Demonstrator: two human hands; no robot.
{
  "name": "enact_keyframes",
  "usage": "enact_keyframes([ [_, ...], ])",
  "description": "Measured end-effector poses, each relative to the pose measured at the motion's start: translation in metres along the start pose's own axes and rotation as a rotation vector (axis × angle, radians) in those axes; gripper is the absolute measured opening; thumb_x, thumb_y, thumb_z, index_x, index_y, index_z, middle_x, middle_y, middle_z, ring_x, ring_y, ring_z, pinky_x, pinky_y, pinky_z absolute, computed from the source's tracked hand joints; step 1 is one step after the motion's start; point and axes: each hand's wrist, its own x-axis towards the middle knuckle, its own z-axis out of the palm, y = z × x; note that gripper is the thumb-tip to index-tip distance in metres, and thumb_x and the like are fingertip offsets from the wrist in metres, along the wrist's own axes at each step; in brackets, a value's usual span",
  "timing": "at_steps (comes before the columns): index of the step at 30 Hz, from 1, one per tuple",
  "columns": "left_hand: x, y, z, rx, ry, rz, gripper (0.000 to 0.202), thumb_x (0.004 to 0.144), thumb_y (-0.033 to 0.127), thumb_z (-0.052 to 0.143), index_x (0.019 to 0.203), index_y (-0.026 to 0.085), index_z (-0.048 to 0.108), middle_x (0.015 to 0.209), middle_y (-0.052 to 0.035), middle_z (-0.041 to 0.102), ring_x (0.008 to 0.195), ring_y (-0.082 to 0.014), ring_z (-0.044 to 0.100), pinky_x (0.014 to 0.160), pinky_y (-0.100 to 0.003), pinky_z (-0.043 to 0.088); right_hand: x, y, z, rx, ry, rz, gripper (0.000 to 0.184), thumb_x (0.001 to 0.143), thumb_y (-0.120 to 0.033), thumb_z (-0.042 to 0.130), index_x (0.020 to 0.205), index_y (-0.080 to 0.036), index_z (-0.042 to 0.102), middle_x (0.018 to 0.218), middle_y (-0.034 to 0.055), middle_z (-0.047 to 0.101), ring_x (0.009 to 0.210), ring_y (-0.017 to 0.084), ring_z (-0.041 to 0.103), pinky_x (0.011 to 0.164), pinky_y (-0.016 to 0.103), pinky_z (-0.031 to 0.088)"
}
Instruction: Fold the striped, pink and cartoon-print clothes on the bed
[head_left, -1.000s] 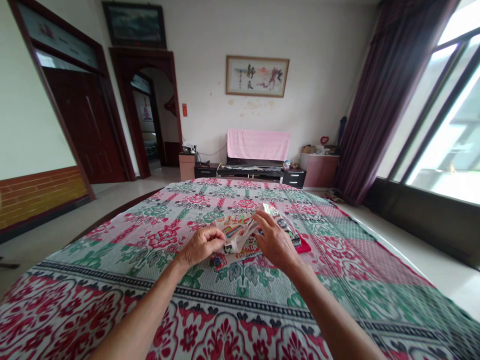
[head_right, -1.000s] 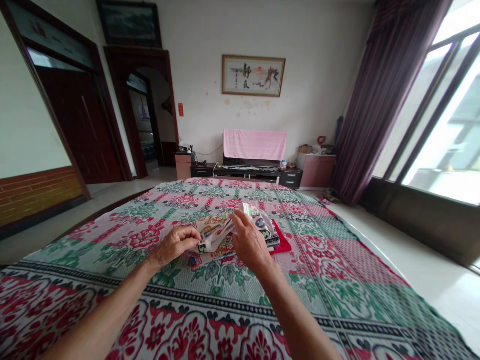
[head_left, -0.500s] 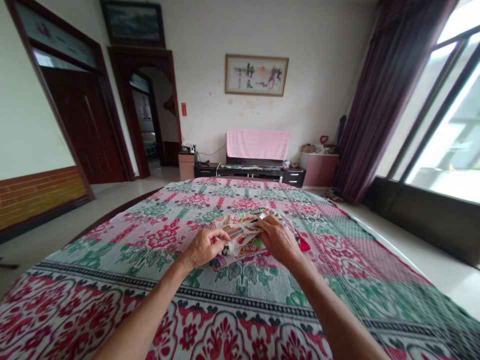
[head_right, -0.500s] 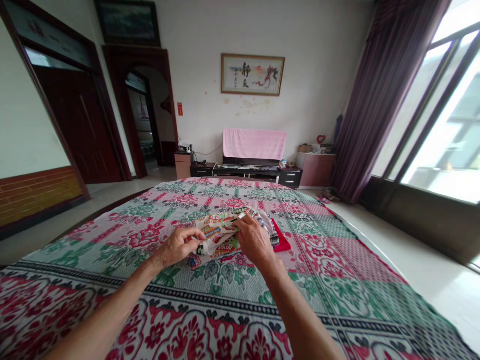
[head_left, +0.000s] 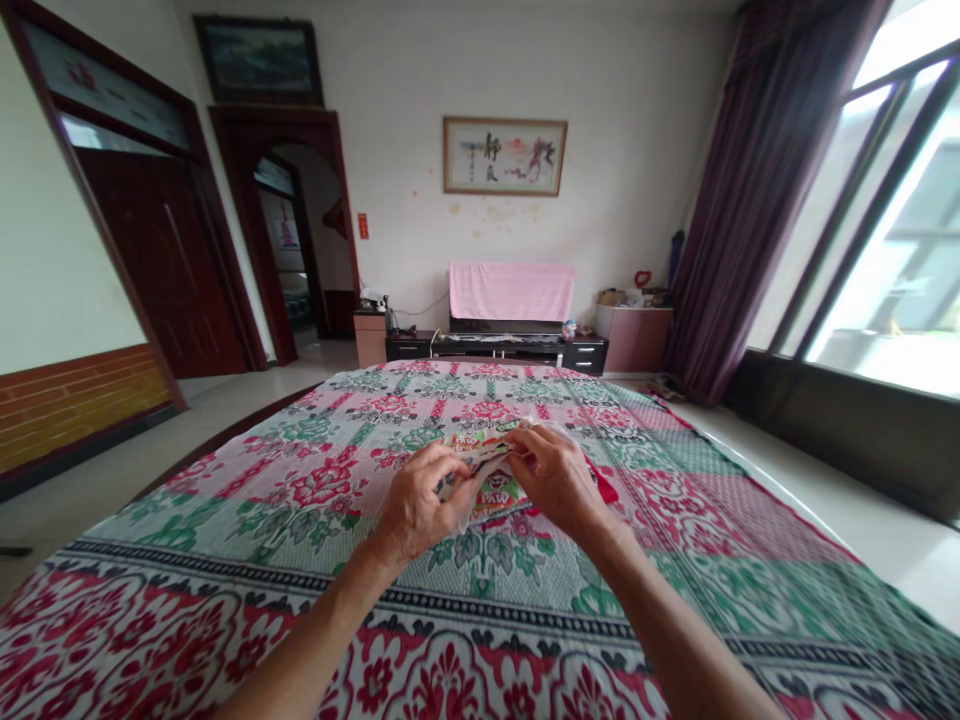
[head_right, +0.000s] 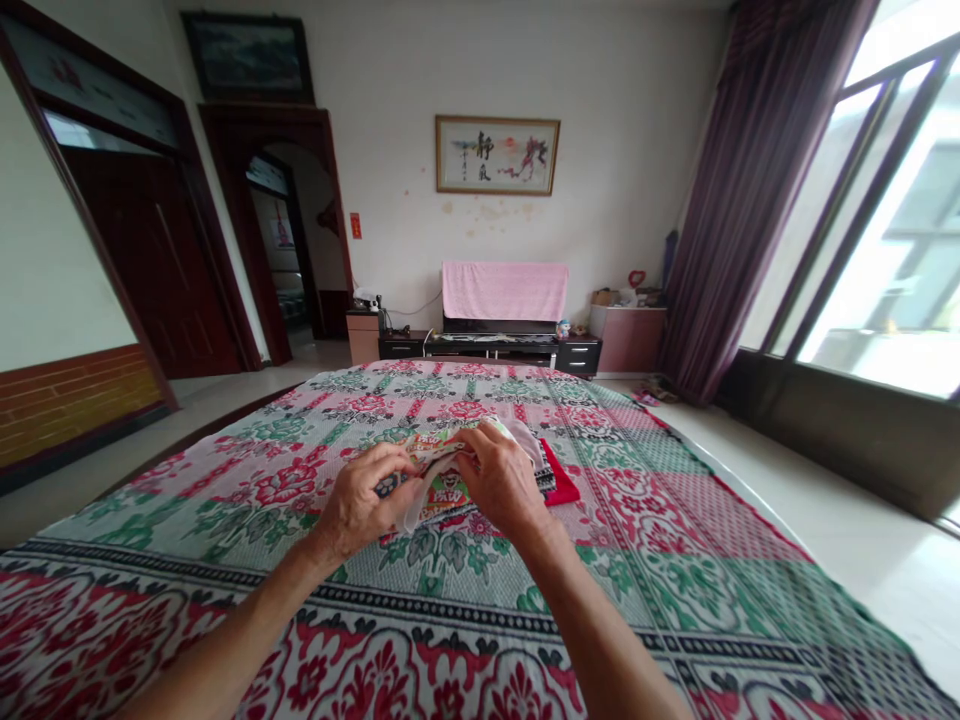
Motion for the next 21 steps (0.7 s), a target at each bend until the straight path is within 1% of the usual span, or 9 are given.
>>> enact_keyframes([
  [2,-0.002,0.004,0.005,0.045,-0.017,0.014,0.011,0.078,0.029,0.061,0.078,0.019,0.061,0.08,-0.0037,0.063,0.083,-0.0175,0.059,0.083,-0.033,0.048,0.0,-0.003,-0.002,-0.012,0.008,-0.024,0.019,0.082,-0.019,0.052,0.096,-0.022,0.064,0.085,0.0021,0.063,0.075,0.014,0.056,0.07,0.026,0.041],
  [5,-0.007,0.003,0.014,0.127,-0.022,-0.001,0.012,0.078,0.031,0.06,0.079,0.019,0.06,0.08,-0.004,0.062,0.081,-0.0179,0.058,0.077,-0.032,0.05,-0.001,-0.007,-0.002,-0.013,0.021,-0.049,0.016,0.082,-0.02,0.053,0.093,-0.022,0.065,0.084,0.0014,0.063,0.074,0.013,0.056,0.069,0.026,0.041],
  [8,-0.011,0.0,0.019,0.195,-0.012,-0.002,0.012,0.082,0.029,0.056,0.084,0.018,0.061,0.082,-0.0055,0.062,0.083,-0.0184,0.059,0.076,-0.032,0.05,-0.002,-0.014,0.001,0.083,0.027,-0.081,0.013,0.084,-0.019,0.053,0.09,-0.022,0.064,0.083,0.0004,0.063,0.072,0.012,0.057,0.067,0.024,0.043],
  [11,-0.01,-0.003,0.017,0.194,0.019,0.026,0.016,0.085,0.027,0.051,0.091,0.019,0.063,0.089,-0.0067,0.063,0.09,-0.0187,0.059,0.08,-0.032,0.051,-0.002,-0.023,0.003,0.212,0.044,-0.121,0.013,0.085,-0.018,0.052,0.091,-0.021,0.064,0.084,0.0001,0.063,0.074,0.011,0.059,0.068,0.023,0.045],
  [14,-0.003,-0.009,0.004,0.18,0.061,-0.018,0.019,0.087,0.026,0.048,0.094,0.02,0.065,0.097,-0.0065,0.063,0.09,-0.0172,0.061,0.08,-0.03,0.051,0.0,-0.025,0.0,0.275,0.113,-0.129,0.019,0.086,-0.017,0.049,0.099,-0.02,0.062,0.093,0.0024,0.063,0.078,0.011,0.06,0.071,0.024,0.048],
  [16,0.003,-0.017,-0.012,0.215,0.108,-0.069,0.02,0.087,0.028,0.049,0.09,0.02,0.066,0.104,-0.0071,0.063,0.09,-0.0175,0.062,0.08,-0.03,0.052,0.002,-0.02,-0.004,0.263,0.194,-0.103,0.022,0.085,-0.017,0.048,0.103,-0.02,0.06,0.099,0.0042,0.062,0.078,0.012,0.06,0.073,0.026,0.048],
  [18,0.011,-0.027,-0.031,0.273,0.142,-0.087,0.022,0.087,0.031,0.048,0.085,0.019,0.067,0.107,-0.0079,0.063,0.092,-0.0183,0.062,0.082,-0.03,0.051,0.003,-0.009,-0.007,0.222,0.259,-0.053,0.022,0.085,-0.016,0.047,0.103,-0.02,0.06,0.1,0.0047,0.063,0.078,0.012,0.06,0.073,0.028,0.048],
  [20,0.021,-0.037,-0.052,0.347,0.116,-0.061,0.027,0.089,0.033,0.045,0.085,0.019,0.067,0.104,-0.0076,0.064,0.092,-0.0183,0.062,0.084,-0.029,0.049,0.003,0.004,-0.005,0.16,0.271,0.014,0.023,0.084,-0.016,0.046,0.102,-0.02,0.06,0.099,0.0048,0.064,0.079,0.014,0.06,0.074,0.029,0.047],
  [21,0.027,-0.041,-0.063,0.394,0.08,-0.041,0.028,0.089,0.033,0.044,0.085,0.019,0.068,0.103,-0.0072,0.064,0.092,-0.018,0.062,0.084,-0.028,0.049,0.002,0.011,-0.003,0.119,0.251,0.048,0.024,0.083,-0.015,0.046,0.101,-0.02,0.061,0.099,0.0051,0.064,0.08,0.015,0.06,0.075,0.029,0.047],
])
